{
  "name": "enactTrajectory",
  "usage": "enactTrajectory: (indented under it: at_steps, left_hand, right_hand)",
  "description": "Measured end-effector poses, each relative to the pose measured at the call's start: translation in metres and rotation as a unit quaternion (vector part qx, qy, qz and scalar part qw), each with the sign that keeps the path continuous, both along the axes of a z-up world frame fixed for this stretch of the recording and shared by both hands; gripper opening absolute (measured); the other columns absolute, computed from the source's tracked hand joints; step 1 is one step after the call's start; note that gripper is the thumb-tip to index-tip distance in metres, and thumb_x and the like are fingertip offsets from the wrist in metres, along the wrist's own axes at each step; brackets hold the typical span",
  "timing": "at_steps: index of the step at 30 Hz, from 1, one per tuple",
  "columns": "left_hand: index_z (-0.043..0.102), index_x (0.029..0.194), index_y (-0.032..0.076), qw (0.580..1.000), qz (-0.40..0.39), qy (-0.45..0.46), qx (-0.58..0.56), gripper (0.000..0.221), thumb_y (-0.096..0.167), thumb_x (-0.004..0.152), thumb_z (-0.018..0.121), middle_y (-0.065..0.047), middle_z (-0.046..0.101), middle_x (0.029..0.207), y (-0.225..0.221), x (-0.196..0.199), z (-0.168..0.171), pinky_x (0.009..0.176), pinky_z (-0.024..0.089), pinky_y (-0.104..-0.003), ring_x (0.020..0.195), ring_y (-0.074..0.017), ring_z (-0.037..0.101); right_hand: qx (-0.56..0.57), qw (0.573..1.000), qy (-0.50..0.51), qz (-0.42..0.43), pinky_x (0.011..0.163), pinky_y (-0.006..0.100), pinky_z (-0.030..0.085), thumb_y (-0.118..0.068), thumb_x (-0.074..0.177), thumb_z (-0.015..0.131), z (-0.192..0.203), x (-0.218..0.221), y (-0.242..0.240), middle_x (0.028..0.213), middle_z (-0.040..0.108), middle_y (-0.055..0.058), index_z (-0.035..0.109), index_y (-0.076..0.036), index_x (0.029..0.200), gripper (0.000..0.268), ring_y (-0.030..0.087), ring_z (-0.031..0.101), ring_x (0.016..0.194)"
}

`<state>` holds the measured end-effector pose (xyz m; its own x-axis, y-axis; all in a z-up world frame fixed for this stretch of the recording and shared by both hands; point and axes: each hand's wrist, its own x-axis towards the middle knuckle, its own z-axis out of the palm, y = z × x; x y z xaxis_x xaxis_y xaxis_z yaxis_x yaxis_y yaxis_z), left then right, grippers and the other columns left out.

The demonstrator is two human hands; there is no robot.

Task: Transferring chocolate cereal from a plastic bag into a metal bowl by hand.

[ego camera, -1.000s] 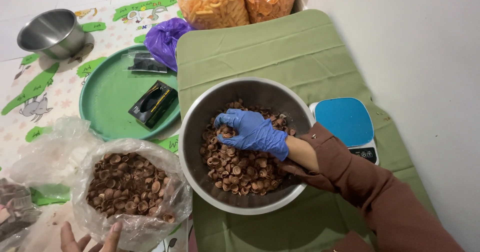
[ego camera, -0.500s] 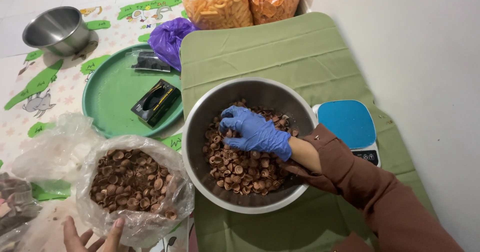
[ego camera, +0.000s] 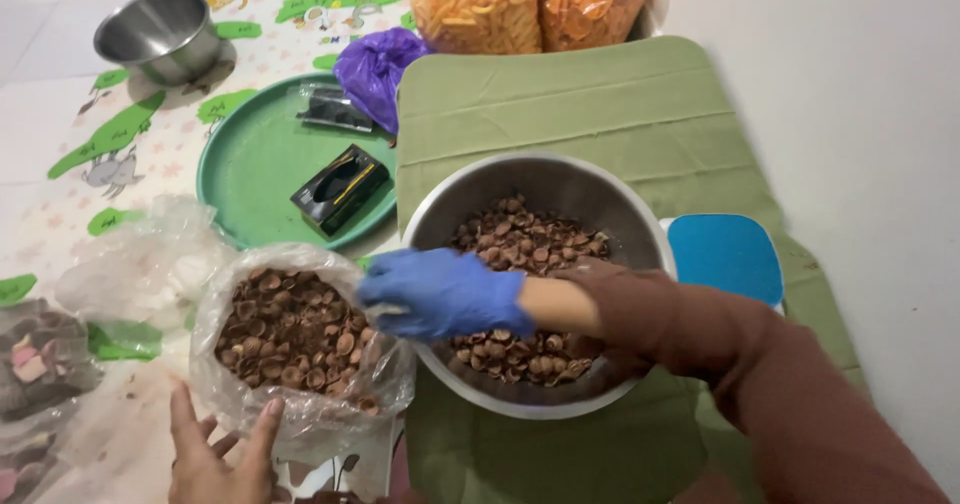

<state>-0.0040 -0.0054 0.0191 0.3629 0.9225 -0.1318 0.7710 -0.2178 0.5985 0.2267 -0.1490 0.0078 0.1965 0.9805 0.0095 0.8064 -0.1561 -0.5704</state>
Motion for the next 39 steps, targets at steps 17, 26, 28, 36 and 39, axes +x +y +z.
enactTrajectory:
  at_steps: [17, 26, 28, 36, 39]
  left_hand:
    - [0.025, 0.163, 0.018, 0.986, -0.129, -0.088, 0.053, 0.109, 0.029, 0.075, 0.087, -0.022, 0.052, 0.152, 0.01, -0.018, -0.024, 0.102, 0.043, -0.053, 0.129, -0.0415, 0.054]
    - [0.018, 0.164, 0.028, 0.989, -0.117, -0.083, 0.02, 0.111, 0.028, 0.078, 0.087, -0.019, 0.051, 0.154, 0.009, -0.019, -0.026, 0.103, 0.043, -0.051, 0.131, -0.0404, 0.054]
    - [0.018, 0.164, 0.027, 0.989, -0.115, -0.088, 0.016, 0.11, 0.027, 0.078, 0.086, -0.018, 0.049, 0.156, 0.009, -0.02, -0.025, 0.105, 0.041, -0.051, 0.135, -0.039, 0.05]
    - [0.017, 0.165, 0.031, 0.992, -0.104, -0.063, 0.007, 0.107, 0.032, 0.082, 0.083, -0.021, 0.06, 0.141, 0.008, -0.019, -0.024, 0.1, 0.044, -0.053, 0.128, -0.0411, 0.055]
    - [0.016, 0.165, 0.031, 0.991, -0.113, -0.071, 0.004, 0.106, 0.03, 0.082, 0.082, -0.021, 0.057, 0.144, 0.008, -0.018, -0.022, 0.103, 0.043, -0.052, 0.131, -0.0399, 0.053]
  right_hand:
    - [-0.233, 0.962, -0.105, 0.093, 0.083, 0.052, 0.051, -0.043, 0.084, 0.07, -0.017, -0.01, 0.089, 0.12, 0.053, 0.015, 0.051, -0.012, 0.115, 0.047, 0.034, 0.058, 0.111]
    - [-0.36, 0.919, -0.15, 0.064, 0.088, 0.052, 0.059, -0.043, 0.063, 0.093, 0.005, -0.049, 0.129, 0.133, 0.054, 0.017, 0.053, -0.016, 0.136, 0.088, 0.036, 0.061, 0.119]
    - [-0.344, 0.931, -0.103, 0.063, 0.085, 0.049, 0.058, -0.04, 0.062, 0.091, 0.001, -0.042, 0.13, 0.129, 0.057, 0.013, 0.053, -0.015, 0.13, 0.082, 0.033, 0.062, 0.115]
    - [-0.046, 0.984, 0.169, 0.035, 0.101, 0.038, 0.054, -0.015, 0.076, 0.076, -0.036, -0.01, 0.138, 0.126, 0.072, 0.008, 0.06, -0.013, 0.13, 0.057, 0.023, 0.068, 0.115]
    - [-0.114, 0.991, 0.058, 0.036, 0.108, 0.05, 0.048, -0.029, 0.07, 0.089, -0.018, -0.022, 0.142, 0.144, 0.048, 0.021, 0.038, -0.011, 0.153, 0.099, 0.04, 0.054, 0.127]
